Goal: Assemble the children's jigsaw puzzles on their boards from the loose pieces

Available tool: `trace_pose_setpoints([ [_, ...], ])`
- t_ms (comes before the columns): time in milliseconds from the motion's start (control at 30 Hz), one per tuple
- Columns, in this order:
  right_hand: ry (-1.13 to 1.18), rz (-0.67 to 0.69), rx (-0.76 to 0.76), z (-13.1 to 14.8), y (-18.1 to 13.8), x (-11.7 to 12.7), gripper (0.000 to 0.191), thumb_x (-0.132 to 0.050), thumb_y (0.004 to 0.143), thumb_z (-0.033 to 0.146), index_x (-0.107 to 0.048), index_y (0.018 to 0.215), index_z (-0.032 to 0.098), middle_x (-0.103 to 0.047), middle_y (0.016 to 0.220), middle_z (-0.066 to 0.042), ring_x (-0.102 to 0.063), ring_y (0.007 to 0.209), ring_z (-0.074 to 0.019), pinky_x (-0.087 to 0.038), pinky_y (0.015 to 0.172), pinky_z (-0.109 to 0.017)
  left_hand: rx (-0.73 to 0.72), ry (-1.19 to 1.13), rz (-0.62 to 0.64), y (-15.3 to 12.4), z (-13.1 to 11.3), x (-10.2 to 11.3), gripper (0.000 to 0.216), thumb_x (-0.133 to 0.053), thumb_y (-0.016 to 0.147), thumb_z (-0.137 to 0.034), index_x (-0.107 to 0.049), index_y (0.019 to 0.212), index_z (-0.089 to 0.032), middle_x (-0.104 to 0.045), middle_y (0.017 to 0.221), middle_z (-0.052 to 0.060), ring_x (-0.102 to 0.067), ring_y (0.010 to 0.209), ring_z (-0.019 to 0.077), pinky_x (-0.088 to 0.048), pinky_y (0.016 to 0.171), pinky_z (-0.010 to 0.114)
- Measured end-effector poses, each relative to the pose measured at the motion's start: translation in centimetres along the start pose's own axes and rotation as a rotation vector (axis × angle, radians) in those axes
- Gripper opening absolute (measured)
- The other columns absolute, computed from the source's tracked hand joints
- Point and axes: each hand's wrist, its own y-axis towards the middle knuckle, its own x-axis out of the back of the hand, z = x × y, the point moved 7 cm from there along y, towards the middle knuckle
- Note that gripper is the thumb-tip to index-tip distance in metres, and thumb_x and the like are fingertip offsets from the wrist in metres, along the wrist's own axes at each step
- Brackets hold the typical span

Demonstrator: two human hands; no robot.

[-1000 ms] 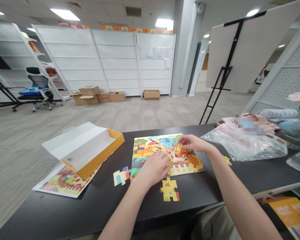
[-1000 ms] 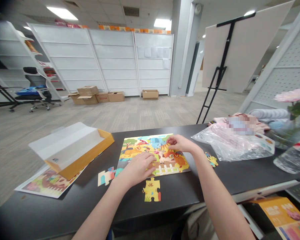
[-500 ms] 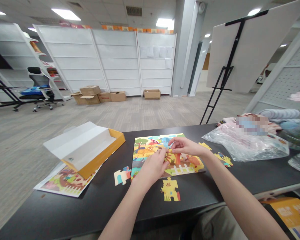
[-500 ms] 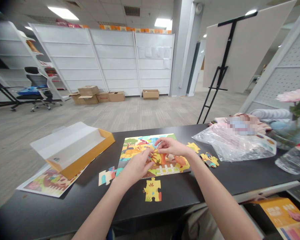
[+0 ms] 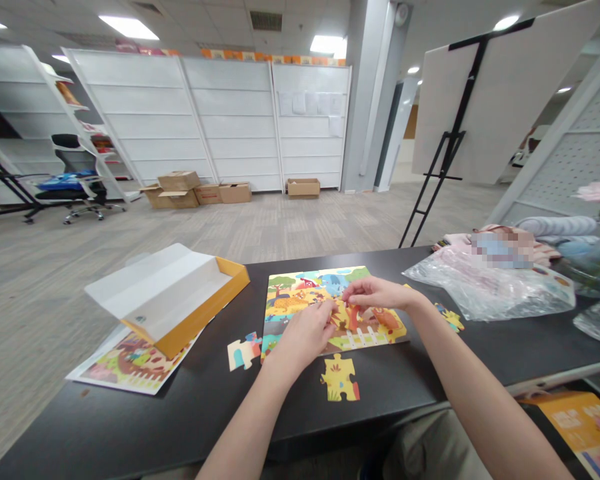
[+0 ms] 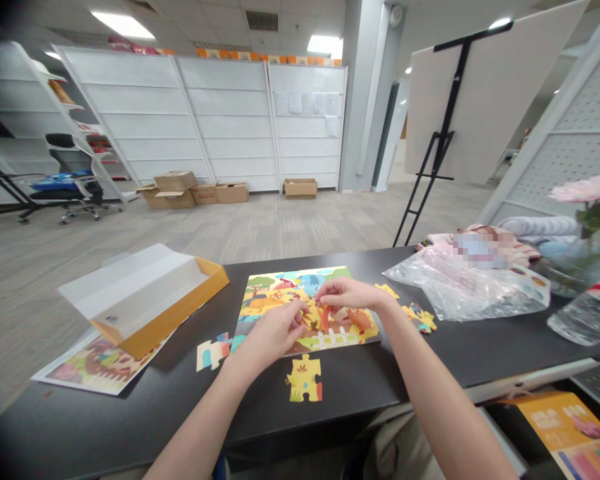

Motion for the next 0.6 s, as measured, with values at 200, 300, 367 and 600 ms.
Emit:
trace_pose_setpoints([
  [200, 0.073, 0.069, -0.059, -1.0, -0.2, -0.1, 0.046, -0.078, 0.079, 0.049, -0.065, 0.11, 0.018, -0.069, 0.084, -0.001, -0.064, 0.064, -0.0105, -0.052, 0.06, -0.022, 0.039, -0.016, -0.003, 0.0, 0.4, -0.2, 0.024, -0.055, 0.085, -0.011, -0.055, 0.107, -0.022, -0.072, 0.09, 0.003, -0.069, 0.081, 0.0196, -0.049, 0.071, 0.026],
  [300, 0.053, 0.001, -0.017, -0.7, 0.1, 0.3, 0.04, -0.08, 0.077, 0.047, -0.066, 0.1, 0.017, -0.069, 0.08, 0.0, -0.063, 0.066, -0.0105, -0.05, 0.063, -0.022, 0.06, -0.059, -0.011, -0.1, 0.8, -0.4, 0.033, -0.057, 0.086, -0.014, -0.05, 0.116, -0.023, -0.071, 0.087, 0.001, -0.07, 0.08, 0.0197, -0.048, 0.068, 0.026],
  [367, 0.011, -0.027, 0.004, -0.4, 0.3, 0.5, 0.037, -0.08, 0.077, 0.047, -0.069, 0.093, 0.015, -0.069, 0.078, 0.0, -0.061, 0.065, -0.0103, -0.049, 0.063, -0.022, 0.068, -0.074, -0.012, -0.1, 0.9, -0.6, 0.043, -0.059, 0.086, -0.017, -0.045, 0.127, -0.023, -0.071, 0.086, 0.0, -0.071, 0.079, 0.0203, -0.048, 0.065, 0.026],
  [600, -0.063, -0.062, 0.084, 0.8, 0.5, 0.2, 0.038, -0.072, 0.084, 0.051, -0.07, 0.101, 0.016, -0.069, 0.081, -0.001, -0.06, 0.067, -0.0109, -0.049, 0.062, -0.022, 0.127, 0.097, 0.043, -0.2, 0.6, -0.3, 0.043, -0.069, 0.085, -0.044, -0.054, 0.119, -0.022, -0.074, 0.095, 0.006, -0.072, 0.087, 0.0263, -0.049, 0.07, 0.03],
])
